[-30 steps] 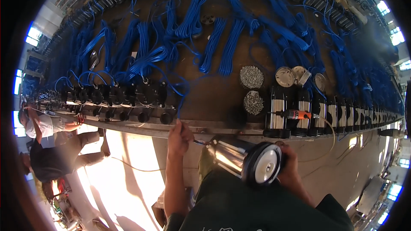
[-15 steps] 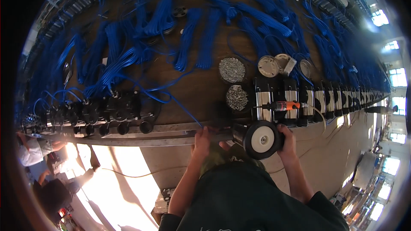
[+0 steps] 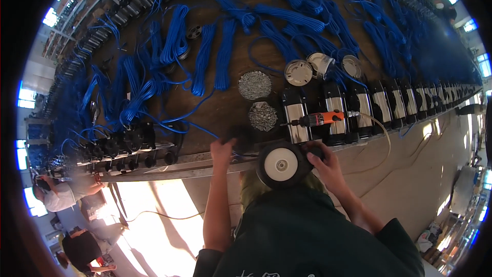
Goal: The person assembles pump units at a long workbench, picking up small screws from a container, positioning metal covers onto the pump housings, and using a pneumatic screwdriver to fasten them.
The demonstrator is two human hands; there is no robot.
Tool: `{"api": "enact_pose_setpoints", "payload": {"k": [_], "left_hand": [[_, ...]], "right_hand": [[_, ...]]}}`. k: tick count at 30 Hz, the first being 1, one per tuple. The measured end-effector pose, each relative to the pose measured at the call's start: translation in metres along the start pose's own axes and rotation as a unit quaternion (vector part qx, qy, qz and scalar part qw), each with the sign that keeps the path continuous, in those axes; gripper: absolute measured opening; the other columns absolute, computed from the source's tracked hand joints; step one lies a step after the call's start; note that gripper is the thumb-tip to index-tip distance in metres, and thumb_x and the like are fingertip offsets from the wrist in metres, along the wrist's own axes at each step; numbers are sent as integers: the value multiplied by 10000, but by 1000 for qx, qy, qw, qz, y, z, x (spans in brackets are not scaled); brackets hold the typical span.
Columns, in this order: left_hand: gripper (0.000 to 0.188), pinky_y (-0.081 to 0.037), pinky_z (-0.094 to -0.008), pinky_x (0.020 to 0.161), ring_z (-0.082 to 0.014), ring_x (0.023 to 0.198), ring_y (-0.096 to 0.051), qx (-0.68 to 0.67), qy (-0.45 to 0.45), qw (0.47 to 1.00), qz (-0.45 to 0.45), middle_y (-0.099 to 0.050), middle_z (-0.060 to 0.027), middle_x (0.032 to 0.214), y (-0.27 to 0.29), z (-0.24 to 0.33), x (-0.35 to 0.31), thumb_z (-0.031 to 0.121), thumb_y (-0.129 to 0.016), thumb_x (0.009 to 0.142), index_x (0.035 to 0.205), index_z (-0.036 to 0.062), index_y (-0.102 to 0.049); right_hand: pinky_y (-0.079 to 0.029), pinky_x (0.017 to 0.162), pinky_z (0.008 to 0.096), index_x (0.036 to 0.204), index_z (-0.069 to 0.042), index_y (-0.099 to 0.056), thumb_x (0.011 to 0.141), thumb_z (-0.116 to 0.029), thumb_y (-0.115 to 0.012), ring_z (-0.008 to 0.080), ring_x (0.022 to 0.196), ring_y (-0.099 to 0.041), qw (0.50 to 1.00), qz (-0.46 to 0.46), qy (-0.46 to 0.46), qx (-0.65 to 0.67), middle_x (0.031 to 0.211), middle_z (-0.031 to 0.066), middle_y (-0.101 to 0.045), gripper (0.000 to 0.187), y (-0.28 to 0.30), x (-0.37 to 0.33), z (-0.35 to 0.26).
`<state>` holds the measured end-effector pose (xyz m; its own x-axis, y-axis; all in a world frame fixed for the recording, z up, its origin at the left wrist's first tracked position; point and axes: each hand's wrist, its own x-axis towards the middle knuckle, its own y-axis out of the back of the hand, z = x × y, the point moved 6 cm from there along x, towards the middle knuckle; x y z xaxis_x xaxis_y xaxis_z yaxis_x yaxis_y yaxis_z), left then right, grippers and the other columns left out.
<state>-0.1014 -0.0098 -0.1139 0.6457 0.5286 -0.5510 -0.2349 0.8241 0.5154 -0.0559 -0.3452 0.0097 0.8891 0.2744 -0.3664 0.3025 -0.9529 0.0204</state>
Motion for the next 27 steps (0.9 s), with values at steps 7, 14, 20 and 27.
{"api": "enact_pose_setpoints", "payload": {"k": [7,14,20,27], "left_hand": [[198,-484,-360,722,-308,960,-609,-46,-325,925,192,-607,-217,1075,59,114,-180,112,-673,804,905,-46,-608],[177,-466,-519,919,-452,1163,-501,298,-612,732,25,-512,-250,1265,-45,188,-245,94,-698,687,747,41,-540],[408,-358,-574,1001,-448,1285,-369,333,-550,764,-52,-399,-230,1374,-58,184,-233,330,-811,630,864,76,-594],[885,-388,-564,987,-472,1259,-397,131,-571,810,3,-386,-278,1371,-56,166,-205,459,-877,559,1243,86,-457]], "right_hand": [[-445,903,365,1187,-3,-580,804,-165,-697,293,1035,-561,970,49,144,-191,1036,161,-639,432,27,-6,-12],[-496,795,326,1150,-9,-608,805,-151,-708,223,937,-608,992,14,73,-102,1006,123,-660,387,45,1,3],[-518,669,258,1156,-24,-615,836,-83,-673,124,875,-610,997,-21,-22,76,993,71,-661,330,45,9,17],[-477,840,282,1080,3,-631,801,-2,-682,138,930,-592,991,-14,-69,110,1021,66,-653,283,48,17,12]]}}
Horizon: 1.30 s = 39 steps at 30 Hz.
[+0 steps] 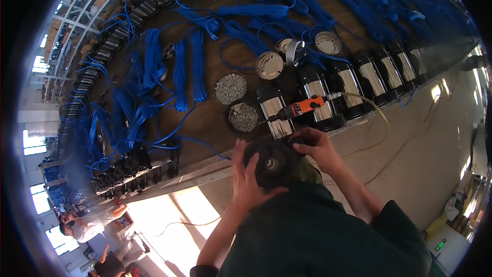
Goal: The person assembles pump units at a long workbench, picking up small screws from a container, positioning metal covers onto the pump housings, and using a pneumatic screwdriver to fasten them.
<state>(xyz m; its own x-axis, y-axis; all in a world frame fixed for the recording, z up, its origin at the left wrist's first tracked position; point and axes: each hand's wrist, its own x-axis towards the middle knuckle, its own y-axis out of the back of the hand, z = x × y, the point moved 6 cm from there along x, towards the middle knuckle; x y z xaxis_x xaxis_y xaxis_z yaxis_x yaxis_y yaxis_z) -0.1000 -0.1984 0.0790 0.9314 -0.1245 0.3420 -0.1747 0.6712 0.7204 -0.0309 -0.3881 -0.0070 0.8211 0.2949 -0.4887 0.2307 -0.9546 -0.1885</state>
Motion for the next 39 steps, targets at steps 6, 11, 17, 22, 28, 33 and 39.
{"api": "enact_pose_setpoints", "payload": {"k": [6,11,17,22,28,33,39], "left_hand": [[1017,-419,-556,976,-466,1217,-455,-69,-18,994,86,-419,-262,1359,5,-33,-21,424,-888,561,1353,59,-364],[1063,-422,-559,976,-458,1210,-462,-122,1,985,122,-422,-254,1360,14,-59,-38,440,-889,558,1371,45,-329],[1097,-406,-562,989,-457,1221,-449,-120,25,981,152,-415,-258,1362,15,-63,-42,479,-887,553,1371,16,-321],[1071,-385,-561,1005,-461,1248,-425,-37,89,991,97,-405,-253,1378,28,-47,-35,489,-880,549,1355,10,-361],[865,-439,-511,981,-452,1219,-459,-24,105,987,121,-432,-255,1354,31,-31,-29,328,-882,586,1263,22,-440],[777,-462,-498,961,-450,1211,-465,-24,135,978,156,-420,-260,1355,32,-30,-46,280,-891,568,1165,40,-457],[871,-427,-500,994,-448,1235,-435,-25,181,975,124,-350,-270,1394,34,-29,-61,297,-894,566,1248,44,-415]], "right_hand": [[-487,822,272,1091,9,-636,790,13,-695,139,930,-596,996,19,-43,-71,1015,67,-653,307,-26,-12,-20],[-496,855,278,1105,15,-637,792,27,-685,147,972,-604,992,44,-61,-103,1069,80,-654,317,-51,-14,-32],[-498,894,294,1122,8,-627,806,17,-674,162,1006,-606,991,46,-64,-105,1132,85,-648,319,-62,-4,-35],[-494,886,289,1160,-7,-600,835,-26,-674,150,1002,-595,993,-16,-62,-98,1108,71,-643,334,-56,4,-31],[-466,828,257,1181,-17,-583,860,-81,-682,116,934,-570,991,-70,-36,-110,1037,44,-624,342,-46,8,-19],[-464,827,258,1189,-10,-574,867,-106,-679,112,934,-570,991,-108,5,-75,1046,50,-626,352,-49,10,-20],[-498,816,272,1201,-5,-580,875,-115,-670,131,921,-606,988,-110,16,-111,1022,76,-655,356,-48,9,-30]]}}
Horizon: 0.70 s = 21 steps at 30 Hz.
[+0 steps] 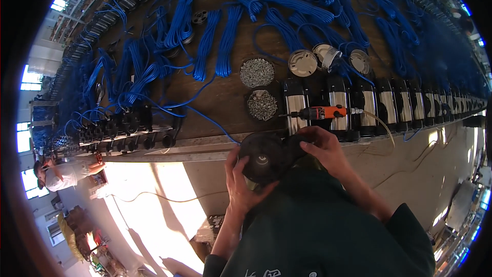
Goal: The person assembles pump units at a long workbench, picking up small screws from a container, positioning metal covers onto the pump housings, and using a pneumatic screwdriver to fasten them.
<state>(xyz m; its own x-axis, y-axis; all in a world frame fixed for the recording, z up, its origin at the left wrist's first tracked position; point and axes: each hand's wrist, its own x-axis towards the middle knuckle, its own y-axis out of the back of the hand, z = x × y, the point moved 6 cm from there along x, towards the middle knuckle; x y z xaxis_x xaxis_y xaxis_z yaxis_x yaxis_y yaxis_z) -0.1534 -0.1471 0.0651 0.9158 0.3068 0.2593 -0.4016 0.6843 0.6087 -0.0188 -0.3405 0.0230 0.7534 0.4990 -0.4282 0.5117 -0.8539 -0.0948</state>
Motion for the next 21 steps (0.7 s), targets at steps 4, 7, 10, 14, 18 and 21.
{"api": "enact_pose_setpoints", "payload": {"k": [4,7,10,14,18,21], "left_hand": [[943,-390,-512,1025,-449,1253,-411,1,-22,1000,-4,-353,-265,1386,-1,1,10,322,-894,575,1320,49,-385],[954,-373,-520,1038,-453,1292,-368,-15,-42,999,-10,-328,-264,1414,-5,6,19,336,-892,576,1333,50,-387],[939,-358,-531,1051,-459,1316,-343,-15,-69,998,4,-325,-260,1434,-4,19,19,321,-884,580,1327,31,-395],[857,-370,-535,1039,-459,1274,-403,-21,-59,998,-15,-401,-260,1389,1,15,27,307,-857,605,1288,10,-432],[771,-393,-541,1019,-469,1240,-434,-6,-72,997,-29,-431,-267,1367,-2,8,31,309,-835,633,1236,-9,-474],[733,-406,-539,1008,-474,1232,-442,8,-45,999,10,-436,-270,1362,-6,10,23,312,-828,646,1210,-16,-494]], "right_hand": [[-500,823,278,1205,-6,-581,879,-119,-665,144,934,-610,1000,4,-2,-20,1034,90,-657,355,-3,-3,-4],[-500,838,285,1201,0,-584,876,-125,-671,156,948,-613,1000,7,-5,3,1045,101,-657,359,-5,-3,-3],[-501,852,291,1200,10,-585,872,-129,-676,166,961,-615,1000,22,-5,-16,1058,110,-657,368,-5,-3,-1],[-503,845,289,1204,11,-584,874,-123,-670,157,957,-617,999,30,-7,-12,1057,107,-662,366,-5,-4,3],[-510,824,279,1191,20,-594,871,-113,-674,148,929,-627,999,36,2,-5,1031,106,-674,356,-5,-5,2],[-517,807,270,1181,31,-602,864,-111,-689,145,906,-635,999,42,-5,-16,1012,108,-683,358,-4,-4,1]]}}
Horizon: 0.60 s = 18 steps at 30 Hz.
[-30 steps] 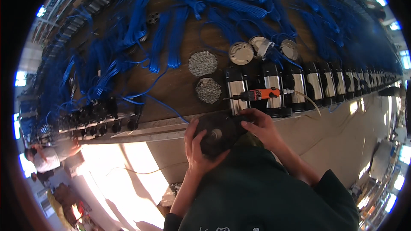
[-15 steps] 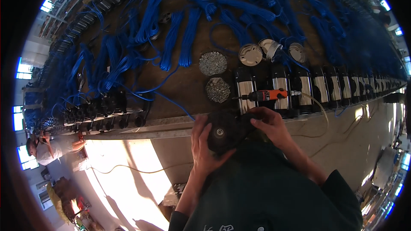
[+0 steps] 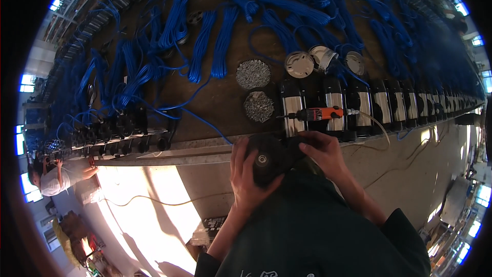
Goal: The person assembles pump units at a long workbench, picking up small screws from a container, positioning metal covers onto the pump housings, and using a pneumatic screwdriver to fasten them.
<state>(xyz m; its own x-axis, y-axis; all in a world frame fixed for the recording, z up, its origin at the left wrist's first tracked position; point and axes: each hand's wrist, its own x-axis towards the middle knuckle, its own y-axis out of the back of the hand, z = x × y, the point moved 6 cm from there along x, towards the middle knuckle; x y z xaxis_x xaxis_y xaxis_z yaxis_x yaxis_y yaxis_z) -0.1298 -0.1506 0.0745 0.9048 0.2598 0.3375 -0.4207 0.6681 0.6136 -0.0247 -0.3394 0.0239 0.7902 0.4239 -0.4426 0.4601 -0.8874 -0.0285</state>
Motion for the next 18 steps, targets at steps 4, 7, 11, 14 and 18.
{"api": "enact_pose_setpoints", "payload": {"k": [4,7,11,14,18], "left_hand": [[717,-430,-536,986,-480,1219,-452,28,34,999,27,-439,-276,1359,-5,1,-7,338,-819,667,1200,-20,-499],[716,-443,-538,969,-485,1203,-463,47,27,998,28,-443,-282,1353,-5,1,-7,361,-812,680,1194,-27,-501],[722,-441,-529,975,-479,1196,-473,52,18,998,25,-454,-280,1347,-4,0,-5,371,-813,674,1186,-34,-505],[714,-436,-515,981,-460,1194,-483,47,10,999,23,-465,-269,1343,-4,-1,-5,375,-815,663,1169,-31,-516],[697,-441,-526,983,-478,1207,-473,42,-4,999,8,-464,-281,1340,-6,-4,-4,383,-808,680,1158,-39,-527]], "right_hand": [[-521,788,259,1180,39,-601,861,-110,-692,141,887,-639,1000,3,0,-13,996,107,-685,363,0,1,-1],[-519,801,263,1180,38,-602,860,-110,-693,142,900,-637,1000,4,4,-7,1002,107,-683,364,-1,1,-1],[-514,820,267,1179,35,-605,861,-116,-693,143,919,-632,1000,4,-3,8,1014,108,-679,363,-1,1,0],[-511,825,265,1174,33,-610,861,-117,-693,142,926,-628,1000,8,-8,11,1019,106,-676,357,0,0,0],[-500,835,271,1183,25,-611,869,-109,-672,140,928,-617,1000,9,-18,12,1012,95,-671,347,1,-1,-2]]}}
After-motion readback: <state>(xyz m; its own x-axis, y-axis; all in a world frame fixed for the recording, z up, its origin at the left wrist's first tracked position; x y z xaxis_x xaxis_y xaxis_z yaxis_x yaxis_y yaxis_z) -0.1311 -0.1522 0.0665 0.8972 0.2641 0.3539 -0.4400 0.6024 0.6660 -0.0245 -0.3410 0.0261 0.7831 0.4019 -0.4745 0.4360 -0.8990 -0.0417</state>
